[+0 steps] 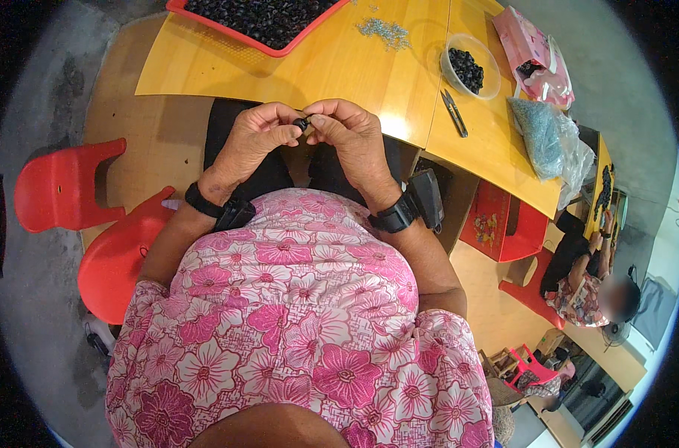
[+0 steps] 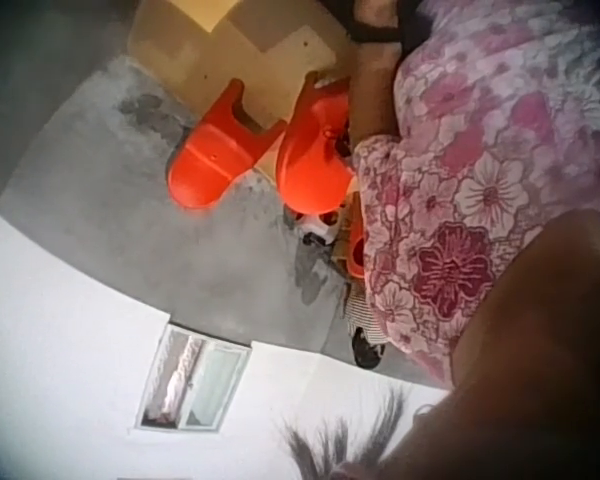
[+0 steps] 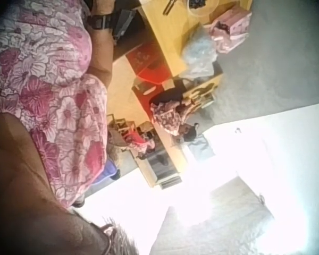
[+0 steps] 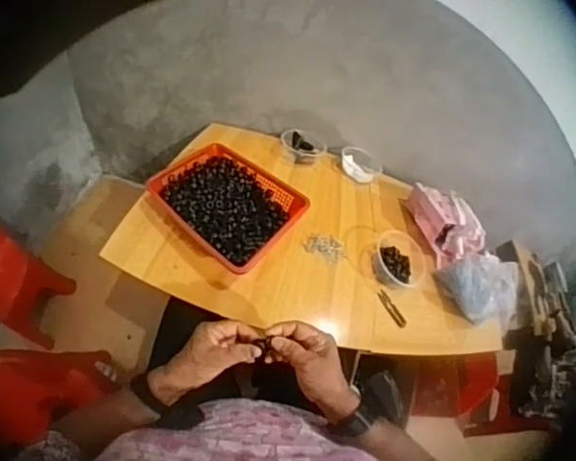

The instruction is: The person assembles small black plastic components by hand, combining pieces and placing finished items into a clear bowl.

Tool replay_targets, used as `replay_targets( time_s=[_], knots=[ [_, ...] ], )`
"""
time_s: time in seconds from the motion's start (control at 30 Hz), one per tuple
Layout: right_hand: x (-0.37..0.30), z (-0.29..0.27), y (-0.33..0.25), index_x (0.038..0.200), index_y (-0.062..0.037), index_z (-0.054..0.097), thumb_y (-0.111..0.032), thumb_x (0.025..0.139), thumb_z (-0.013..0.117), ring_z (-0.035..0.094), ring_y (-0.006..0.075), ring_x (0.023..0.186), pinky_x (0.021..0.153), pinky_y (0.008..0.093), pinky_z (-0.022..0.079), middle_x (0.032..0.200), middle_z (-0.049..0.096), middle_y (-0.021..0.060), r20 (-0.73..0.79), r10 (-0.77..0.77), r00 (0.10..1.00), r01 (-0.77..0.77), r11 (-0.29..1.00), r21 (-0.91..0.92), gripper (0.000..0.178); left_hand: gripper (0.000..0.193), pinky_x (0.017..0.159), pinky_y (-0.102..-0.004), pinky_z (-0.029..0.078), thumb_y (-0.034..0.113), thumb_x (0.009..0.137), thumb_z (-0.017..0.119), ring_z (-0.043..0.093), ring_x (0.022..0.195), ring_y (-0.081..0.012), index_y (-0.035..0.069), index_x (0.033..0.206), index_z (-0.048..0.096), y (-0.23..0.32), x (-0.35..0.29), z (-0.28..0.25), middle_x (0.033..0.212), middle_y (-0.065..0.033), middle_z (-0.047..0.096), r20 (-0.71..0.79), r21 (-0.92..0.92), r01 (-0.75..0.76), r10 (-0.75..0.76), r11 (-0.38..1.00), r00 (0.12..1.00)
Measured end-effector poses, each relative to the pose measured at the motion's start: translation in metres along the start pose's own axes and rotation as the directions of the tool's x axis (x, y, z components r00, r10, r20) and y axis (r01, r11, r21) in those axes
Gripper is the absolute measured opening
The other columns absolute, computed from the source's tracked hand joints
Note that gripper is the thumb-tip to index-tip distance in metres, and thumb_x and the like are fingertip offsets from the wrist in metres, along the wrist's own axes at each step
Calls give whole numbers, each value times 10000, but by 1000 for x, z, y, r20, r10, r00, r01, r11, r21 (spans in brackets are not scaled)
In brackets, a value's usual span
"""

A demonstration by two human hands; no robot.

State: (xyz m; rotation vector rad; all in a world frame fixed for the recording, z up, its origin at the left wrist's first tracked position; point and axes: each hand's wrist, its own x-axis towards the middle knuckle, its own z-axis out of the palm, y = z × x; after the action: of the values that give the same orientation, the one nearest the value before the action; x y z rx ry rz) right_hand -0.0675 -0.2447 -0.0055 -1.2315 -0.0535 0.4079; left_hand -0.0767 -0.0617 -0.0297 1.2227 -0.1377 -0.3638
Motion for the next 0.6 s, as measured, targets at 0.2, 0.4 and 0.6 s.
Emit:
replay_targets(
  time_s=[0.2,0.4,0.6],
  knots=[
    [-2,3,-1,990,19,628,-43,879,574,582,86,697,659,205,490,834,643,41,-16,-63,998,61,995,-75,138,180,690,-196,457,121,833,669,548,737,-60,7,967,635,1,-1,0,833,-1,615,3,10,6,-6,1000,1000],
    [-2,0,0,982,18,632,-29,873,576,585,85,693,654,205,491,825,645,37,-13,-14,1000,14,1000,-22,131,178,690,-197,456,119,832,668,550,740,-61,3,962,635,2,-1,2,829,-3,614,0,25,1,-1,1000,1000],
    [-3,0,2,974,8,635,-13,866,580,589,79,712,670,207,496,823,647,32,0,-66,998,65,991,-118,123,151,661,-194,471,90,835,659,553,715,-58,-12,944,636,2,-2,1,814,-15,626,-14,40,-1,2,999,1000]
  ],
)
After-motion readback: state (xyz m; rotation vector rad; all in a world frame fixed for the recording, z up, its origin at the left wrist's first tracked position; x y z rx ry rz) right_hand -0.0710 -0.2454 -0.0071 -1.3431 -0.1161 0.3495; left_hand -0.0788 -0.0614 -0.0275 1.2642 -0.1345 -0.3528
